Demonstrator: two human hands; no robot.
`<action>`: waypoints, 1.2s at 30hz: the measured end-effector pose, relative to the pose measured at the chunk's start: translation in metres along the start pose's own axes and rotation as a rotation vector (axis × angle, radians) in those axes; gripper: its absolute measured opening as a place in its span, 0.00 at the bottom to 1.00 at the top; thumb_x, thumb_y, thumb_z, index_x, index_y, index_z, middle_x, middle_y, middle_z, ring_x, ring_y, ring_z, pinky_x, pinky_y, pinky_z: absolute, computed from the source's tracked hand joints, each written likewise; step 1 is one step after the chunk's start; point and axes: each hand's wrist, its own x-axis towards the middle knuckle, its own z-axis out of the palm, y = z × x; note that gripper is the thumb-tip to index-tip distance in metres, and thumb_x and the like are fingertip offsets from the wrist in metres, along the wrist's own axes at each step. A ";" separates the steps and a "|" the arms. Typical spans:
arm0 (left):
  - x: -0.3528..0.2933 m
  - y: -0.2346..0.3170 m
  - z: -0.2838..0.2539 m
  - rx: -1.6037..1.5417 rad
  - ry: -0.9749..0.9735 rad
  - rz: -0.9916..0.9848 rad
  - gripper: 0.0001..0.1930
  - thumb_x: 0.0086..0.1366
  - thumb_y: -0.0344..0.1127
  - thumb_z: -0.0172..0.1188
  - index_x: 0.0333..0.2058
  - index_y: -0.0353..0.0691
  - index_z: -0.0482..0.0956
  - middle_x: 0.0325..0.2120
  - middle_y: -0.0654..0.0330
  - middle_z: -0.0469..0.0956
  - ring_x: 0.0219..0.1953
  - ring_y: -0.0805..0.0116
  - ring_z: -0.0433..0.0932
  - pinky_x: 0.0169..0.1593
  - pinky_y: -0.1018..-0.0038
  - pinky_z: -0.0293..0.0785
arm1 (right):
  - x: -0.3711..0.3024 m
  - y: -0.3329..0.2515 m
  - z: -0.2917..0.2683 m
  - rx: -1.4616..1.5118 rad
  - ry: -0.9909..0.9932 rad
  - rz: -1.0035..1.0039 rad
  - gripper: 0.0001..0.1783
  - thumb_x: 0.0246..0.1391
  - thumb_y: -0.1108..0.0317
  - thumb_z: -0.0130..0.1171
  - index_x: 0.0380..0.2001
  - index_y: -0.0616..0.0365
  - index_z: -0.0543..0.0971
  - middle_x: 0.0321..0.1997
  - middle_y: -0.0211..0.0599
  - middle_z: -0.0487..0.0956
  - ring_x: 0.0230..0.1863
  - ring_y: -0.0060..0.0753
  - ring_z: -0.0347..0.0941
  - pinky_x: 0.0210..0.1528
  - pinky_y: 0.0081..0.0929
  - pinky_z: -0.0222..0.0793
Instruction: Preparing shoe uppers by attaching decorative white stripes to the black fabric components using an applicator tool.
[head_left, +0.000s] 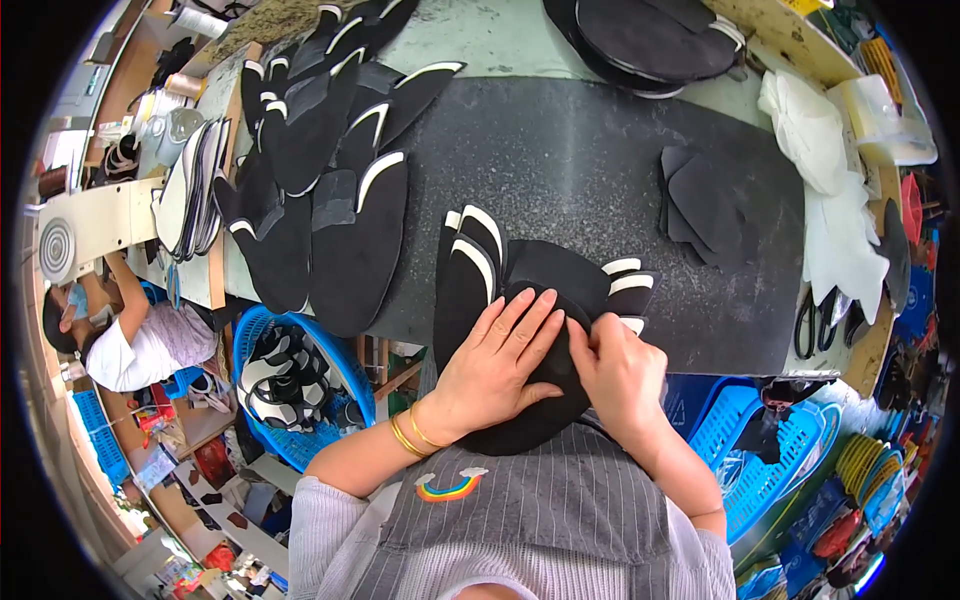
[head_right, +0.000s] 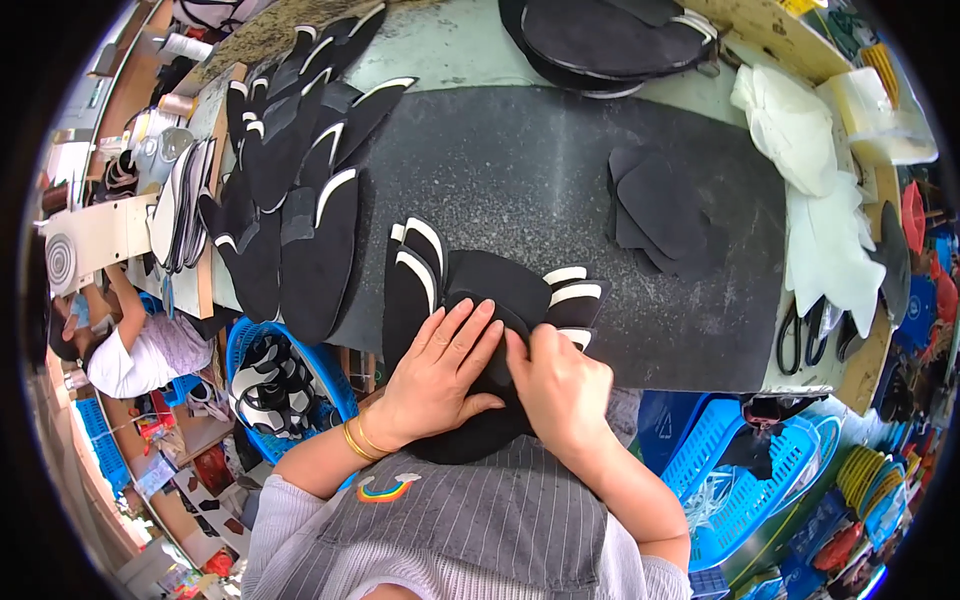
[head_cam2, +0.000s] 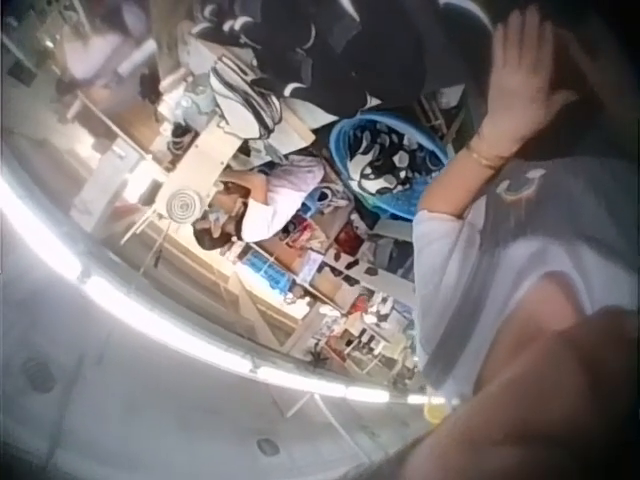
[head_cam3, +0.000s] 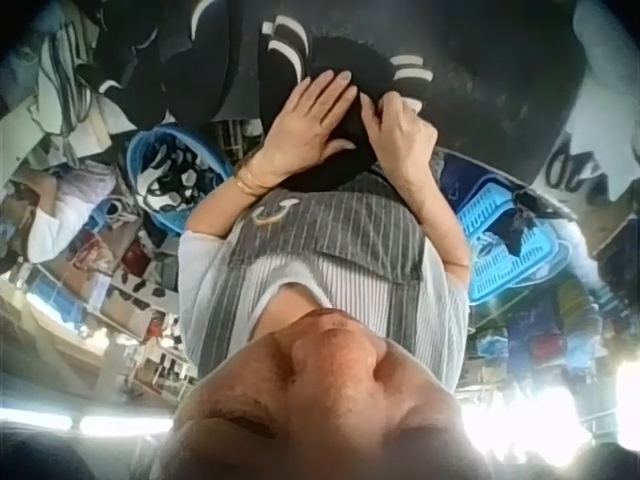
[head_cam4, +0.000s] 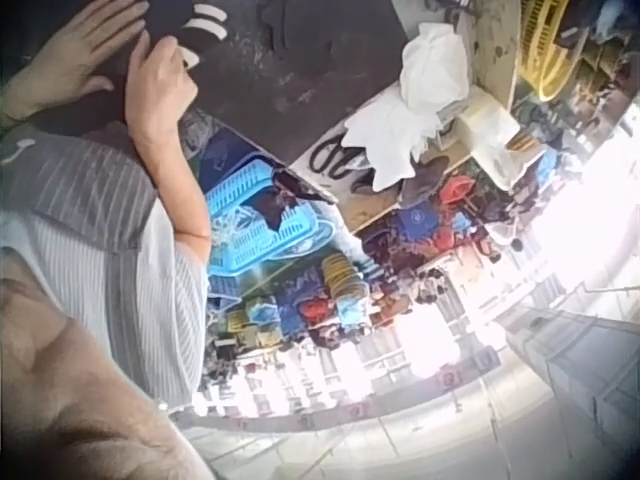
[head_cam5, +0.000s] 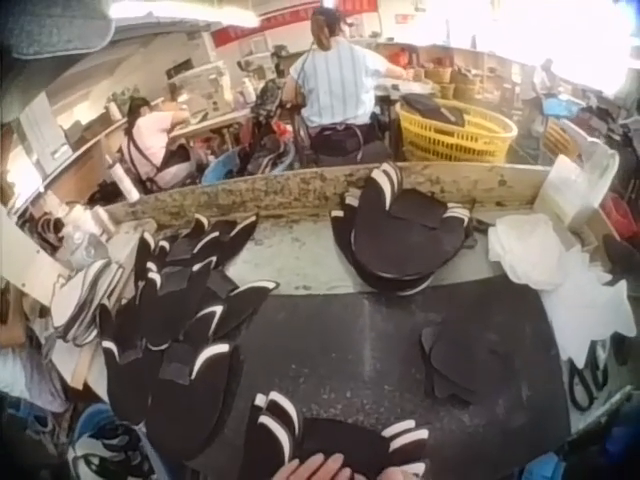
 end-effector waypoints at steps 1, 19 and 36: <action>0.000 -0.001 0.000 -0.005 0.006 0.010 0.43 0.48 0.53 0.65 0.60 0.35 0.63 0.64 0.50 0.56 0.66 0.50 0.54 0.65 0.55 0.53 | -0.003 0.006 -0.005 0.060 0.044 0.010 0.15 0.52 0.60 0.62 0.19 0.56 0.71 0.15 0.39 0.74 0.14 0.41 0.72 0.16 0.34 0.66; -0.072 -0.045 -0.006 0.378 0.131 0.228 0.28 0.55 0.38 0.56 0.57 0.54 0.70 0.62 0.62 0.62 0.62 0.60 0.63 0.58 0.53 0.62 | -0.024 0.014 -0.022 0.813 -0.316 0.519 0.15 0.58 0.64 0.59 0.19 0.58 0.71 0.17 0.31 0.75 0.15 0.16 0.70 0.14 0.13 0.52; -0.016 -0.252 -0.134 0.402 0.347 -0.339 0.27 0.49 0.33 0.60 0.50 0.33 0.69 0.52 0.45 0.69 0.58 0.47 0.64 0.58 0.60 0.65 | 0.033 0.061 -0.056 0.311 0.191 0.309 0.10 0.57 0.69 0.59 0.27 0.65 0.75 0.18 0.31 0.74 0.19 0.18 0.69 0.21 0.18 0.63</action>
